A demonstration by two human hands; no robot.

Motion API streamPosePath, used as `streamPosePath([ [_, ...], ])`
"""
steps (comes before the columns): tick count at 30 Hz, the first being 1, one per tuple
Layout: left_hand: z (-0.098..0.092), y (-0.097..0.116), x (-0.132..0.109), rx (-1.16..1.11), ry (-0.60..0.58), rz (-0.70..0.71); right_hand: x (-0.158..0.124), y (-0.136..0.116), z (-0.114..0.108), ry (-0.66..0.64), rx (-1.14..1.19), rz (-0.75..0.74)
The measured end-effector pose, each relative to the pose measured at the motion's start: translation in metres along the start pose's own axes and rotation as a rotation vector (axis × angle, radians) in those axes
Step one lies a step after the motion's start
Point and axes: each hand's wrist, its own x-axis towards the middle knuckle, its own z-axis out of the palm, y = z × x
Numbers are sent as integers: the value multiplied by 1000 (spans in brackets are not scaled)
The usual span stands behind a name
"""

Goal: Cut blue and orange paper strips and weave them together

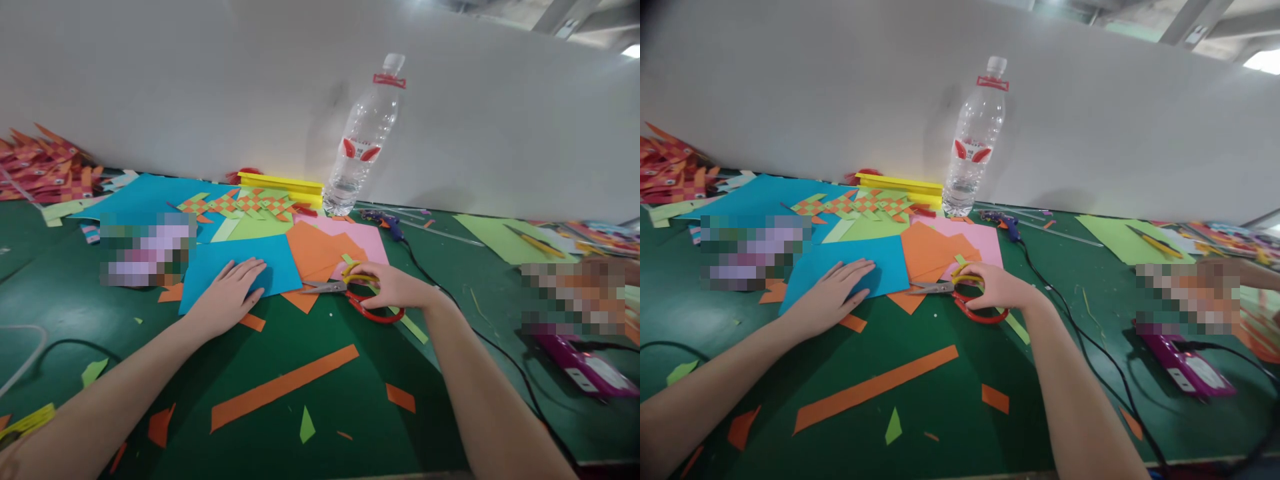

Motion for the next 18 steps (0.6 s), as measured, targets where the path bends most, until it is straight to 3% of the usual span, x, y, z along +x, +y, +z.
streamPosePath([
  [12,-1,1,1,6,-55,-35,-3,0,-7,-52,5,112],
  [18,-1,1,1,9,-62,-36,0,-3,-3,-68,5,57],
])
